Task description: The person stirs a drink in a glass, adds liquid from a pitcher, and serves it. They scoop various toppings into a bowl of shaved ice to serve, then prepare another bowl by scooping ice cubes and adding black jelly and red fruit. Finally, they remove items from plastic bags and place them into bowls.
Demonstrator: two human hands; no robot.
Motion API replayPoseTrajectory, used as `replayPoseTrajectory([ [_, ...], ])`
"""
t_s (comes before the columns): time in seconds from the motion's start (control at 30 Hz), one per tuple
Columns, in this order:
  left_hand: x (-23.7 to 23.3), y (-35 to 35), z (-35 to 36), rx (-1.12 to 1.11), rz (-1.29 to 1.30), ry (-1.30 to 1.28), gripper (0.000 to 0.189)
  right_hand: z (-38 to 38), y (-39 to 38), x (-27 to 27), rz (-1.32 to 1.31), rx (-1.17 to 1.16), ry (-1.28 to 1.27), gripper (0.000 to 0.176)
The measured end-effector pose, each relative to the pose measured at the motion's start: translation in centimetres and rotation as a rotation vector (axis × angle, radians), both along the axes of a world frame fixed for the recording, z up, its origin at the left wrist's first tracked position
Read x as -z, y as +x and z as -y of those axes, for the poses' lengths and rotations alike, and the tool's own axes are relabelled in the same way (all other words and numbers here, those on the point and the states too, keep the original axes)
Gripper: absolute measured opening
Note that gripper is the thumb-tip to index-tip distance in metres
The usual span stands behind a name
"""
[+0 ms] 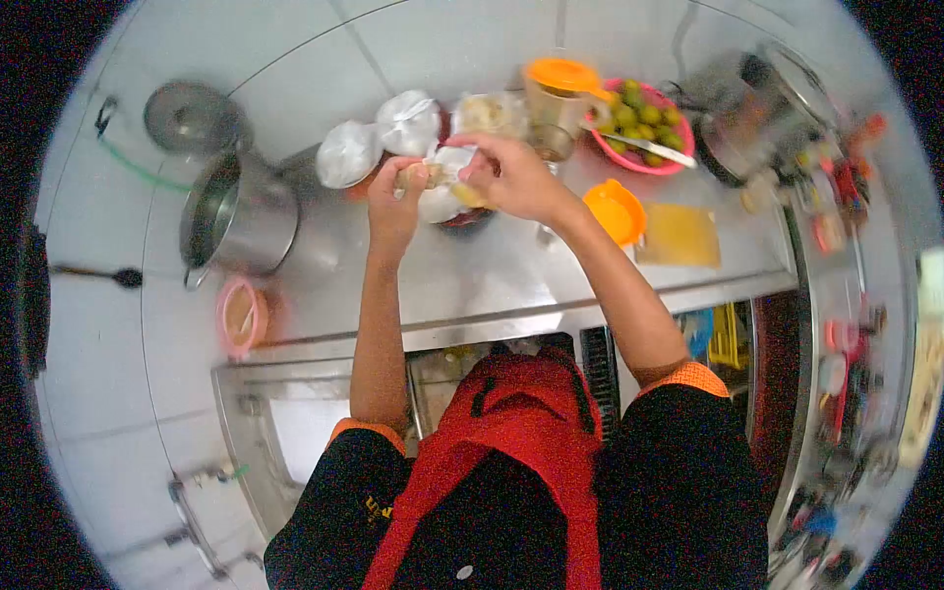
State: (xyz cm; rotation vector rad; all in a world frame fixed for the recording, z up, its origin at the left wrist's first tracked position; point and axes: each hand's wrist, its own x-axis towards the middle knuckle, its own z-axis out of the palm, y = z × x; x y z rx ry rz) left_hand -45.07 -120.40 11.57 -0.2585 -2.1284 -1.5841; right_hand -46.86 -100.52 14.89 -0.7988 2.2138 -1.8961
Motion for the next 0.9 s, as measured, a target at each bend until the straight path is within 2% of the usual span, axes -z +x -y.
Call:
replayPoseTrajectory([
  [0.1, -2.9, 2.2, -5.7, 0.156, -0.039, -0.060, 0.017, -3.8, 5.2, -2.6, -0.024, 0.116, 0.015, 0.041],
  [0.13, -3.8, 3.1, -7.5, 0.252, -0.097, -0.065, 0.015, -5.0, 6.7, -3.5, -0.057, 0.217, 0.068, 0.031],
  [0.17, -4.2, 4.0, -9.6, 0.358, -0.154, -0.063, 0.014, -6.3, 8.3, -3.9, -0.066, 0.295, 0.079, 0.031],
  [0.23, -4.0, 5.3, -12.6, 0.519, -0.103, -0.053, 0.017, -9.6, 12.3, -4.3, -0.073, 0.507, 0.147, 0.020],
  [0.27, -3.6, 5.8, -14.1, 0.623, -0.088, -0.110, 0.019, -10.9, 14.6, -4.4, -0.306, 0.627, 0.148, 0.011],
  [0.3, -3.3, 6.7, -16.4, 0.725, -0.081, -0.170, 0.021, -12.7, 17.1, -4.4, -0.302, 0.726, 0.171, 0.011],
  [0.33, -3.6, 8.2, -19.0, 0.822, -0.087, -0.162, 0.021, -14.4, 19.7, -4.2, -0.433, 0.847, 0.291, 0.009],
  [0.37, -4.1, 9.8, -21.2, 0.874, -0.111, -0.168, 0.031, -15.7, 22.3, -3.9, -0.556, 0.950, 0.423, 0.010],
  [0.4, -4.6, 11.2, -23.4, 0.911, -0.142, -0.171, 0.041, -16.4, 25.1, -3.7, -0.518, 0.957, 0.442, 0.013],
  [0.43, -4.7, 12.5, -25.2, 0.973, -0.157, -0.166, 0.041, -17.7, 27.2, -3.8, -0.515, 1.018, 0.461, 0.013],
  [0.5, -4.9, 15.2, -28.4, 1.065, -0.072, -0.107, 0.054, -20.7, 31.2, -4.1, -0.586, 1.105, 0.434, 0.014],
  [0.53, -4.8, 16.5, -30.4, 1.095, -0.081, -0.105, 0.054, -24.1, 34.3, -4.3, -0.526, 1.186, 0.491, 0.013],
  [0.6, -2.9, 19.8, -34.5, 1.213, 0.227, 0.172, 0.061, -28.3, 39.6, -4.3, -0.503, 1.276, 0.620, 0.009],
  [0.63, -2.1, 21.7, -36.9, 1.237, 0.231, 0.164, 0.061, -30.3, 41.8, -3.7, -0.495, 1.301, 0.622, 0.009],
  [0.7, -1.8, 25.7, -41.5, 1.231, 0.541, 0.292, 0.054, -34.4, 46.9, -4.0, -0.354, 1.519, 0.574, 0.006],
  [0.73, -1.2, 27.5, -43.7, 1.283, 0.497, 0.305, 0.051, -35.5, 49.5, -4.5, -0.204, 1.470, 0.632, 0.006],
  [0.77, -0.7, 29.6, -45.7, 1.326, 0.477, 0.294, 0.050, -37.6, 51.4, -5.2, -0.211, 1.492, 0.649, 0.006],
  [0.83, -0.3, 33.8, -49.0, 1.438, 0.700, 0.303, 0.051, -40.6, 56.0, -5.3, -0.171, 1.551, 0.541, 0.007],
  [0.87, -0.6, 35.5, -51.4, 1.454, 0.687, 0.333, 0.051, -41.9, 57.4, -5.3, -0.247, 1.425, 0.688, 0.010],
  [0.9, -0.1, 37.3, -52.6, 1.536, 0.867, 0.384, 0.053, -42.6, 59.1, -5.0, -0.241, 1.458, 0.677, 0.010],
])
